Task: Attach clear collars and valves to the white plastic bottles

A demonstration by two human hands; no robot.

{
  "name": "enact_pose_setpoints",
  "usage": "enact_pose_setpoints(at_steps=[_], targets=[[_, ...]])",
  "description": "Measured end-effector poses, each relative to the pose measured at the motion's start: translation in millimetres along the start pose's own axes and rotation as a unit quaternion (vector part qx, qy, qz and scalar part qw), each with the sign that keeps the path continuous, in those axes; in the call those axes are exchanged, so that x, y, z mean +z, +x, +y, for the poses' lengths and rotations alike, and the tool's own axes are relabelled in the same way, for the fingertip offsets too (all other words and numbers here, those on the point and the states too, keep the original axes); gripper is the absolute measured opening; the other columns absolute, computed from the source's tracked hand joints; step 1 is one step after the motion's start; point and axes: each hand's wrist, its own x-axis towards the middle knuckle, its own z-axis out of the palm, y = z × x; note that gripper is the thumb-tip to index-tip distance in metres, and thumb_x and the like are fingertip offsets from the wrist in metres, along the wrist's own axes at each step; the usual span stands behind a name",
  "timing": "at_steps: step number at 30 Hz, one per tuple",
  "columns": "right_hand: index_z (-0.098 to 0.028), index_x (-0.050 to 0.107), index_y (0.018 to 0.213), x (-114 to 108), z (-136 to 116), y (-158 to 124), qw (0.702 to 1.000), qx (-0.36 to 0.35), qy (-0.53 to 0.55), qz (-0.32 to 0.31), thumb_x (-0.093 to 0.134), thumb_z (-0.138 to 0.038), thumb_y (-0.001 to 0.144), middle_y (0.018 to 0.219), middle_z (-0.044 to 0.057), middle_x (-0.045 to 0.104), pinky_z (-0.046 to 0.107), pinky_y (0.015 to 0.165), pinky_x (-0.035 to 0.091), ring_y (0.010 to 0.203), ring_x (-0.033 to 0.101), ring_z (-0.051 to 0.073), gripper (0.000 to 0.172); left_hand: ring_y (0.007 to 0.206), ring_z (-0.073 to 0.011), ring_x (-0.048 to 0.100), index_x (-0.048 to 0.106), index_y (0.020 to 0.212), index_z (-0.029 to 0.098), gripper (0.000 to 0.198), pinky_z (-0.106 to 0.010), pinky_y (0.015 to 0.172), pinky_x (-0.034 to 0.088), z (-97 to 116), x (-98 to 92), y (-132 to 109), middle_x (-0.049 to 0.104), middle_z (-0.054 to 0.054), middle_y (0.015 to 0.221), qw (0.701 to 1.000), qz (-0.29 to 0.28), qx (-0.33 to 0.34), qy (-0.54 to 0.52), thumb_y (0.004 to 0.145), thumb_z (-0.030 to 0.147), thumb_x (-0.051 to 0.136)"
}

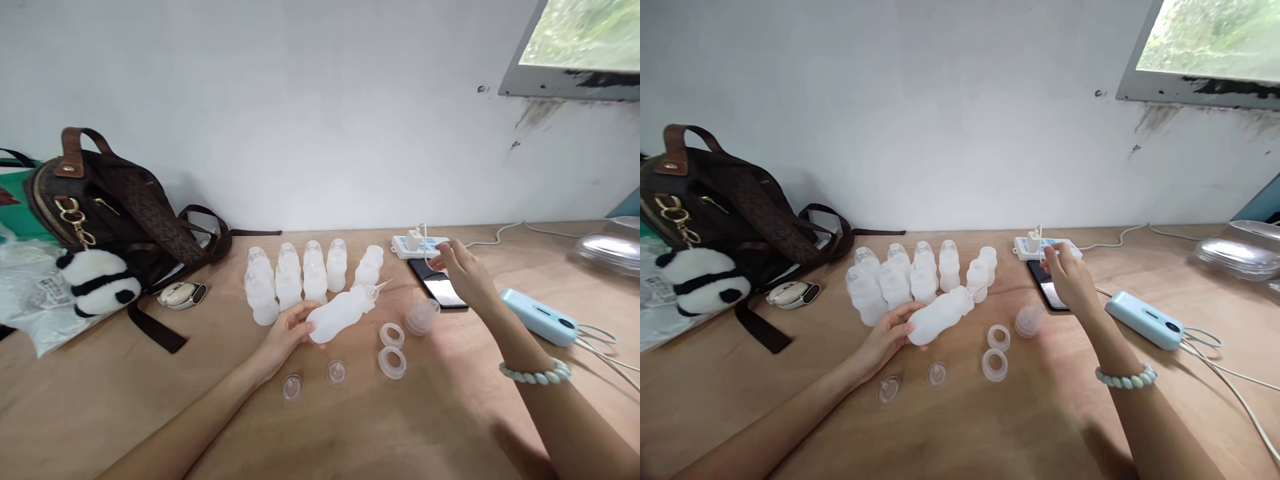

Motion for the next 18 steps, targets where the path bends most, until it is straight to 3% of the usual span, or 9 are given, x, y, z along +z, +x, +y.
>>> enact_pose_setpoints(at_steps=[3,5,8,10,12,14,15,18], targets=[[-0.024,0.053,0.078,0.0,22.4,12.8,0.999,0.029,-0.011,-0.027,0.043,-0.061,0.091,0.066,0.007,0.069,0.038,0.06,0.047,0.063,0.067,0.027,0.04,0.083,-0.0198,0.062,0.067,0.106,0.015,0.044,-0.031,0.067,0.057,0.2,0.8,-0.6,0.067,-0.007,0.097,1.0,-0.006,-0.001,-0.002,0.074,0.043,0.079],[-0.024,0.053,0.079,1.4,23.4,12.6,1.0,0.021,-0.003,-0.023,0.045,-0.056,0.092,0.068,0.006,0.07,0.038,0.062,0.047,0.065,0.067,0.026,0.036,0.083,-0.0195,0.062,0.067,0.107,0.015,0.044,-0.031,0.067,0.057,-0.3,0.8,-0.7,0.067,-0.007,0.097,1.0,-0.007,-0.002,-0.004,0.075,0.042,0.079],[-0.023,0.054,0.085,2.1,5.7,2.9,1.0,-0.01,0.021,0.011,0.038,-0.05,0.097,0.08,0.007,0.072,0.039,0.074,0.05,0.08,0.07,0.025,0.034,0.083,-0.0195,0.062,0.067,0.107,0.014,0.045,-0.03,0.066,0.057,-1.9,0.2,0.1,0.067,-0.007,0.097,1.0,-0.005,-0.002,-0.008,0.075,0.043,0.079],[-0.023,0.056,0.089,3.7,-13.9,-10.1,0.996,-0.056,0.065,-0.003,0.04,-0.049,0.097,0.085,0.007,0.072,0.04,0.081,0.051,0.086,0.07,0.024,0.032,0.082,-0.0195,0.063,0.067,0.107,0.014,0.046,-0.03,0.064,0.057,-2.9,-0.3,1.0,0.067,-0.008,0.098,1.0,-0.004,-0.003,-0.009,0.074,0.044,0.079],[-0.022,0.058,0.109,7.9,-35.1,-27.9,0.966,-0.162,0.171,-0.102,0.051,-0.048,0.094,0.1,0.009,0.072,0.042,0.086,0.053,0.094,0.069,0.025,0.031,0.078,-0.0193,0.064,0.067,0.106,0.013,0.047,-0.029,0.063,0.055,-3.4,-0.3,1.5,0.068,-0.009,0.096,1.0,-0.006,-0.006,-0.01,0.075,0.046,0.077],[-0.025,0.053,0.129,14.2,-53.7,-47.1,0.921,-0.262,0.176,-0.226,0.069,-0.045,0.084,0.126,0.011,0.065,0.043,0.093,0.051,0.11,0.063,0.027,0.051,0.07,-0.0187,0.065,0.067,0.105,0.011,0.048,-0.029,0.061,0.053,-3.7,-0.2,1.7,0.07,-0.009,0.089,1.0,-0.014,-0.012,-0.01,0.076,0.048,0.074],[-0.026,0.053,0.131,17.8,-61.0,-55.7,0.91,-0.284,0.157,-0.259,0.073,-0.041,0.082,0.128,0.01,0.064,0.041,0.093,0.051,0.11,0.063,0.026,0.054,0.066,-0.0183,0.065,0.068,0.104,0.01,0.048,-0.03,0.061,0.053,-3.7,-0.1,1.7,0.07,-0.009,0.085,1.0,-0.018,-0.015,-0.01,0.077,0.05,0.073],[-0.024,0.062,0.119,30.0,-72.4,-72.7,0.908,-0.298,0.114,-0.27,0.068,-0.036,0.087,0.113,0.008,0.069,0.036,0.082,0.053,0.098,0.065,0.024,0.034,0.062,-0.0171,0.063,0.069,0.099,0.008,0.05,-0.029,0.059,0.052,-3.4,0.0,1.9,0.069,-0.008,0.08,1.0,-0.019,-0.014,-0.008,0.078,0.053,0.071]])
